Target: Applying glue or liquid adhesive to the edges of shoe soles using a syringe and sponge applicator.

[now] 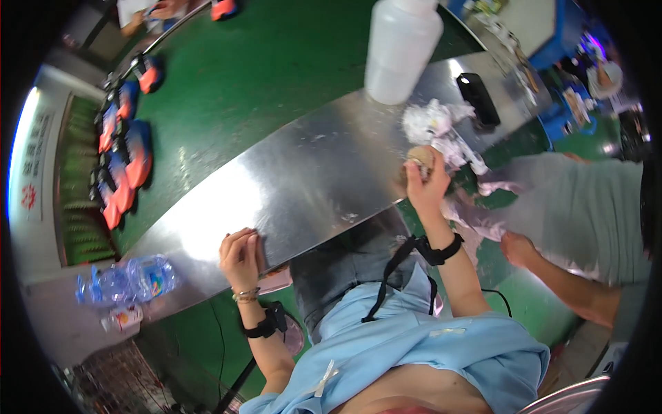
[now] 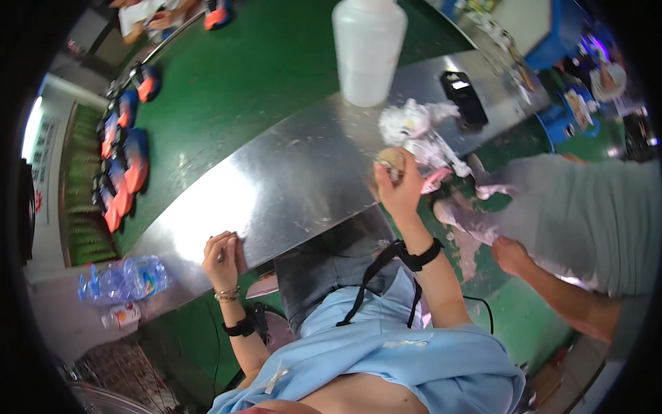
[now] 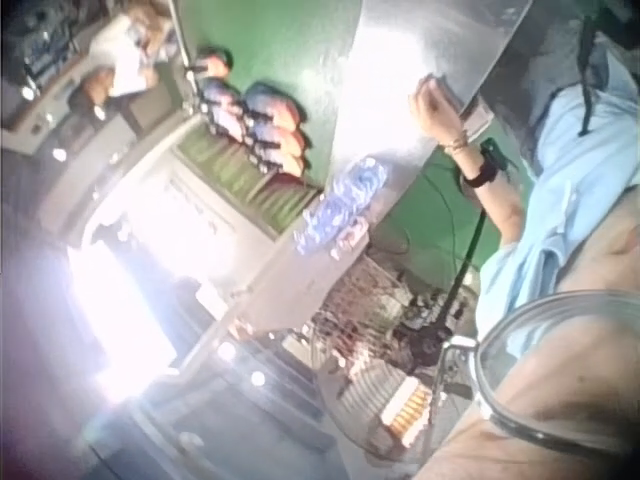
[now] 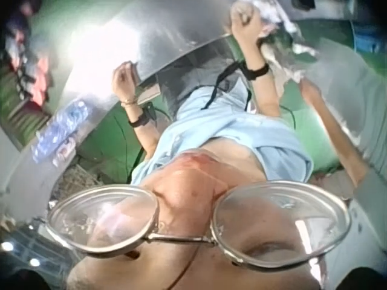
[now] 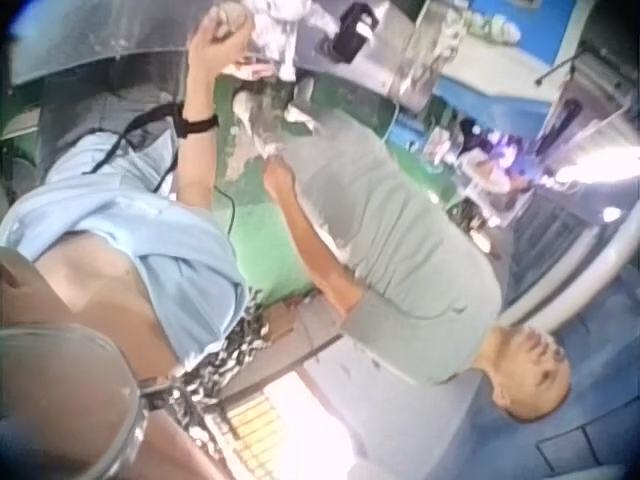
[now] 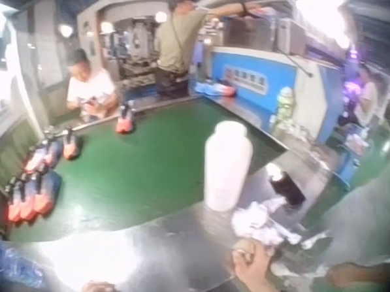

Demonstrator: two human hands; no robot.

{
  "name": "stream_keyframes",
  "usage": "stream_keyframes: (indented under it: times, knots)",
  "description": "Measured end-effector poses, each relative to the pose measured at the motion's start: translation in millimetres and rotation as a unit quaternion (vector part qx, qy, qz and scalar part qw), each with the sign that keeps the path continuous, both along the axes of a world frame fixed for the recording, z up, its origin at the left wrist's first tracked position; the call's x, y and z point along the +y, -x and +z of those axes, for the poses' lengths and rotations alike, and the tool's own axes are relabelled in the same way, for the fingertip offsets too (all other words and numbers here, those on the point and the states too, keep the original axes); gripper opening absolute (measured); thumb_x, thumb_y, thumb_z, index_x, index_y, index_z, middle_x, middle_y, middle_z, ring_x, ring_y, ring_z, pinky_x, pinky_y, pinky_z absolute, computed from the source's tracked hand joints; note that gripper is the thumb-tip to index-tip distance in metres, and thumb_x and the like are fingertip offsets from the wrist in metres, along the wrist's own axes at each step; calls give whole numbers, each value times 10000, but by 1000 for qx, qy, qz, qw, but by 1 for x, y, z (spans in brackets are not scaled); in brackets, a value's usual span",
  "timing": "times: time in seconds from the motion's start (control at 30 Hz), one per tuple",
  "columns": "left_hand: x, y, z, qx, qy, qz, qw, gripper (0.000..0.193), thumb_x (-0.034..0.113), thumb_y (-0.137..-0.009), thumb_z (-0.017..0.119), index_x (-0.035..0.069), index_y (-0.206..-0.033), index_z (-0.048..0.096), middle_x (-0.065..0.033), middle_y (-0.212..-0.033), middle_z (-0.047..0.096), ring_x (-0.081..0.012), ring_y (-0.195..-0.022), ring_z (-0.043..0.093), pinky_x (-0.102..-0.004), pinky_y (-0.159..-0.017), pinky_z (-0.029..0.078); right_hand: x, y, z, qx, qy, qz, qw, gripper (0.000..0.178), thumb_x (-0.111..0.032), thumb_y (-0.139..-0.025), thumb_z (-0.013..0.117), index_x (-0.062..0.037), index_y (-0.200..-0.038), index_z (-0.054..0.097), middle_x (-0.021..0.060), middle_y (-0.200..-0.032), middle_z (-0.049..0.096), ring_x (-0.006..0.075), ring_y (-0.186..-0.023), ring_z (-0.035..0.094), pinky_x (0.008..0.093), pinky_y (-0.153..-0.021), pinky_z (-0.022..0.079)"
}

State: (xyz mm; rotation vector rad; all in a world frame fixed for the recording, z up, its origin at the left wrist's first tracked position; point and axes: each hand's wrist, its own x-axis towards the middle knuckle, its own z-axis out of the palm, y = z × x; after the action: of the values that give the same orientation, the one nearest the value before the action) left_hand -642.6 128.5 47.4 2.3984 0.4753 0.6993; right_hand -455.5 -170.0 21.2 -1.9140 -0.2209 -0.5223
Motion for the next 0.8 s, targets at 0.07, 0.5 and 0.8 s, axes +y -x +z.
stream_keyframes:
  times: [0.07, 0.5, 0.8]
  knots:
    - [0, -2, -6, 2, 11, -25, 1000, 42, 81, -752, 614, 45, -769, 628, -40, -828, 630, -189, -829, 574, -367, -852, 395, -5, -2, -4, 18, -50, 13, 999, 357, -136, -741, 634, 7, -1028, 478, 86, -822, 596, 144, -715, 575, 255, -646, 455]
    - [-6, -8, -12, 7, 6, -8, 1000, 64, 97, -755, 619, 34, -766, 621, -44, -835, 629, -208, -827, 571, -364, -850, 400, -22, 12, -14, 43, -123, 51, 990, 305, -169, -752, 613, 1, -978, 498, 59, -772, 597, 105, -665, 557, 223, -613, 440]
    - [-1, -2, -5, -1, -30, -1, 1000, 51, 101, -710, 642, 63, -704, 608, -36, -803, 624, -211, -788, 564, -359, -822, 393, -8, 16, -17, 29, -72, 18, 997, 325, -141, -729, 602, 19, -987, 485, 91, -834, 573, 143, -744, 550, 260, -694, 441]
